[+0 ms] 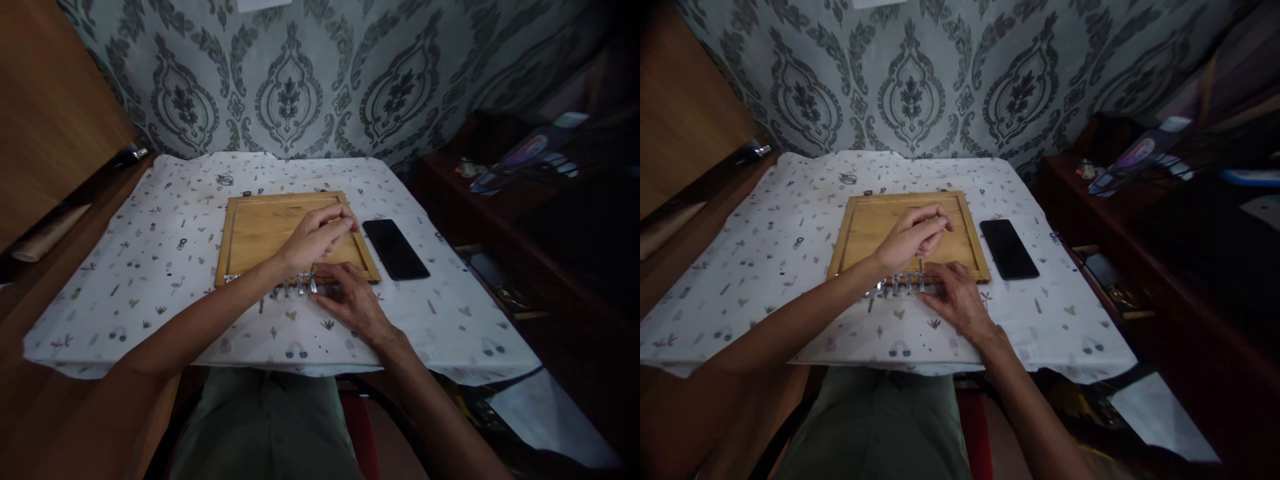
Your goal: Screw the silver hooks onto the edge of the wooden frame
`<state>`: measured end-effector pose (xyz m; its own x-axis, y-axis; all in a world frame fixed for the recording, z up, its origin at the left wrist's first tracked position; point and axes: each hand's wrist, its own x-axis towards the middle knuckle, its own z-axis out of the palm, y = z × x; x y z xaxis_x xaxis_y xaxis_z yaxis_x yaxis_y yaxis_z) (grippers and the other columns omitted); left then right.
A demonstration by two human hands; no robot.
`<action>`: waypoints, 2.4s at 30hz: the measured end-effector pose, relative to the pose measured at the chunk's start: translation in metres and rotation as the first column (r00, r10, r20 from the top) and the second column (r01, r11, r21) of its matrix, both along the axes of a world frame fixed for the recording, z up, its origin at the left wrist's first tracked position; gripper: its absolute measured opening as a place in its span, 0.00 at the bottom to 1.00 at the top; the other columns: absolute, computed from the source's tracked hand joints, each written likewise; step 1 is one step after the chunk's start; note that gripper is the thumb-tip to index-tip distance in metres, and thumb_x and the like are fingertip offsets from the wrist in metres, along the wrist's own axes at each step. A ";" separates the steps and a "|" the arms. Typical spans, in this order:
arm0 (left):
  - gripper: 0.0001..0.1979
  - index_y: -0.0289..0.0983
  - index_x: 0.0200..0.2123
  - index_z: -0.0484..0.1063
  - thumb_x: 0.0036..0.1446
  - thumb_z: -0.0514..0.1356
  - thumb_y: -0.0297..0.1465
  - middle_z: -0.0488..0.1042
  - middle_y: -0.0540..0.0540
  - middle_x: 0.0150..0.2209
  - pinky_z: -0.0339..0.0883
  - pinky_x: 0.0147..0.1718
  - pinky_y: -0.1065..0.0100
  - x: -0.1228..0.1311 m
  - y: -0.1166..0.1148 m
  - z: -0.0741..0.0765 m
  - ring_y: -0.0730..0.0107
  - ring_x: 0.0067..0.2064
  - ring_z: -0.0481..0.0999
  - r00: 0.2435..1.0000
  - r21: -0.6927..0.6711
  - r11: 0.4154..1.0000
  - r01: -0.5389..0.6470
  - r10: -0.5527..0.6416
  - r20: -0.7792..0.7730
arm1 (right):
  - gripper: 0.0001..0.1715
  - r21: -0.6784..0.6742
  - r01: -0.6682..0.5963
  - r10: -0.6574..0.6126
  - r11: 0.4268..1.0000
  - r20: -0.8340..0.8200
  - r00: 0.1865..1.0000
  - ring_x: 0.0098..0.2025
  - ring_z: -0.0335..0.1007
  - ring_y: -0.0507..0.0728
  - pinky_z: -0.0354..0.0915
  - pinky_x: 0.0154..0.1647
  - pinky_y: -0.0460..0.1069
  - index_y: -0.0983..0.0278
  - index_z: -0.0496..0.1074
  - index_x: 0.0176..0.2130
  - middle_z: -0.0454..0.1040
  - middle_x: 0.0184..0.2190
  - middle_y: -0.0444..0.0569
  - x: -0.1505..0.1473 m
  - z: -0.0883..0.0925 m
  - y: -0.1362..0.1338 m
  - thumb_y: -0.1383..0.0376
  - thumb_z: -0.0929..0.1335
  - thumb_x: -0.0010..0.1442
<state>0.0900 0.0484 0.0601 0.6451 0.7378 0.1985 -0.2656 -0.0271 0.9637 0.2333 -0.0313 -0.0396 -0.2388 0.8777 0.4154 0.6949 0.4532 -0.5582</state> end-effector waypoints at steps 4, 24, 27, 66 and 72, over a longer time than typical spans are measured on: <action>0.08 0.36 0.33 0.67 0.66 0.53 0.27 0.51 0.61 0.15 0.44 0.16 0.76 0.001 0.005 0.000 0.81 0.16 0.48 0.996 -0.009 0.995 0.094 -0.095 -0.005 | 0.25 -0.011 -0.004 0.004 1.000 -0.012 1.000 0.49 0.74 0.68 0.72 0.49 0.66 0.62 0.74 0.55 0.79 0.43 0.57 -0.001 0.001 -0.001 0.52 0.71 0.63; 0.19 0.37 0.30 0.65 0.69 0.58 0.44 0.50 0.58 0.19 0.43 0.17 0.76 0.000 -0.009 -0.004 0.83 0.18 0.48 0.974 -0.040 0.976 -0.213 0.216 0.062 | 0.26 -0.007 -0.014 0.014 1.000 -0.033 0.999 0.48 0.74 0.67 0.73 0.48 0.66 0.62 0.73 0.55 0.79 0.44 0.56 0.001 -0.002 -0.001 0.51 0.72 0.63; 0.19 0.37 0.30 0.66 0.71 0.54 0.43 0.51 0.58 0.17 0.43 0.16 0.75 0.002 -0.009 -0.001 0.83 0.17 0.47 0.979 -0.059 0.979 -0.196 0.199 0.044 | 0.26 -0.021 -0.010 0.010 1.000 -0.033 0.999 0.48 0.74 0.67 0.72 0.49 0.66 0.61 0.74 0.55 0.80 0.44 0.57 0.000 0.001 -0.001 0.52 0.72 0.63; 0.14 0.37 0.31 0.65 0.70 0.56 0.35 0.52 0.58 0.21 0.46 0.18 0.75 0.007 -0.003 -0.003 0.82 0.19 0.49 0.955 -0.085 0.956 -0.281 0.288 0.073 | 0.25 -0.045 0.001 -0.002 0.999 -0.042 0.999 0.48 0.75 0.67 0.74 0.49 0.66 0.59 0.73 0.56 0.79 0.45 0.55 0.000 0.004 -0.004 0.52 0.72 0.64; 0.21 0.37 0.30 0.68 0.62 0.63 0.49 0.53 0.59 0.17 0.45 0.17 0.74 0.005 0.002 -0.003 0.83 0.18 0.50 0.999 0.044 0.999 0.001 -0.003 0.051 | 0.27 -0.031 0.004 -0.004 0.999 -0.026 1.000 0.47 0.74 0.67 0.74 0.48 0.65 0.61 0.73 0.56 0.78 0.43 0.56 0.001 0.003 -0.003 0.49 0.71 0.64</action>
